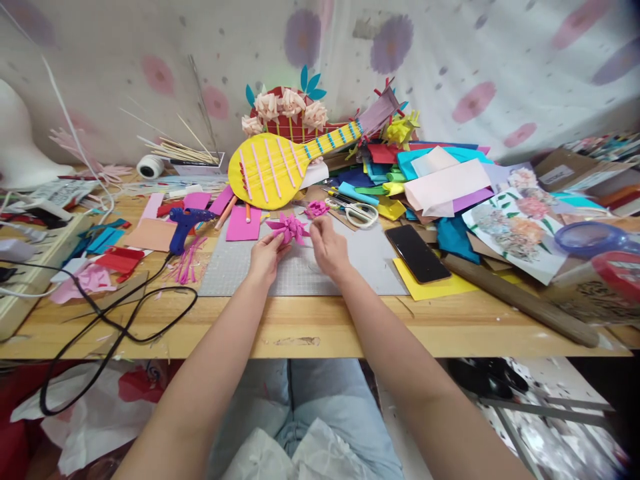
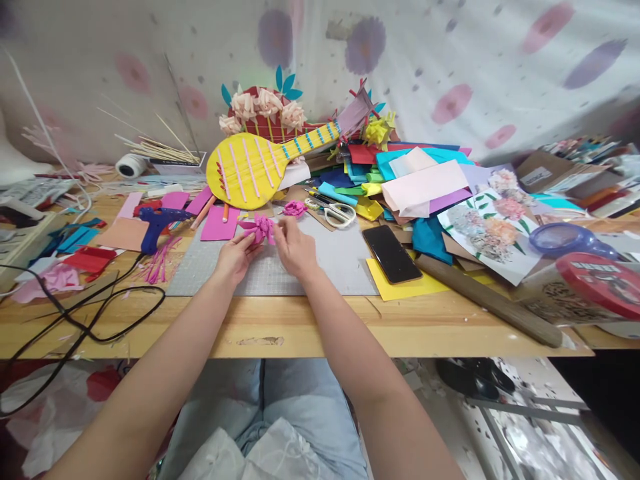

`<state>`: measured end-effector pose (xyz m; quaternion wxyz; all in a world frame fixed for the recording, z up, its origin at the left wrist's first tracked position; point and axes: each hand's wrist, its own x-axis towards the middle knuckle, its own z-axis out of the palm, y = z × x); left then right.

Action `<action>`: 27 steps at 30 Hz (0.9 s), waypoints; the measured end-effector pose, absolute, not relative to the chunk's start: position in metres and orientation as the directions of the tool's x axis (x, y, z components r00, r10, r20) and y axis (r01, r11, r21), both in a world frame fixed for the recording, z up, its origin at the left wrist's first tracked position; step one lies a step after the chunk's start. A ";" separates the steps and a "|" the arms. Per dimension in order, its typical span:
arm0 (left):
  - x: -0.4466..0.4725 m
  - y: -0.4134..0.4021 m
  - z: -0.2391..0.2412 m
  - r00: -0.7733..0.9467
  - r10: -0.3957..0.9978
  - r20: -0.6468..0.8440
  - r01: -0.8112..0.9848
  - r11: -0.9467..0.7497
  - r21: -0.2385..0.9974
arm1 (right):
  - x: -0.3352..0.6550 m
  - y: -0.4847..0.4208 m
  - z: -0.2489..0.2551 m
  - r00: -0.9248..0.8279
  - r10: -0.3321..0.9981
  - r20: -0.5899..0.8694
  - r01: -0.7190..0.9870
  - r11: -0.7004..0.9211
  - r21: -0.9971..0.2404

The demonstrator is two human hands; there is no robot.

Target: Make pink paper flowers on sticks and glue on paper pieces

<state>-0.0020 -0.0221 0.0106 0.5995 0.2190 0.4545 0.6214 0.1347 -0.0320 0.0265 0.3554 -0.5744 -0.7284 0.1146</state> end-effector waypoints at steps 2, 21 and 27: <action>-0.003 -0.021 0.010 -0.191 0.949 -0.249 -0.548 0.108 0.830 | 0.126 -0.036 0.025 -0.280 0.903 0.325 0.783 0.410 -0.467; -0.013 -0.023 0.011 0.077 0.996 -0.051 -0.559 0.085 0.825 | 0.130 -0.025 0.014 -0.275 0.938 0.210 0.810 0.344 -0.475; -0.013 -0.022 0.009 0.039 0.997 -0.072 -0.558 0.082 0.826 | 0.129 -0.026 0.012 -0.266 0.940 0.215 0.785 0.341 -0.517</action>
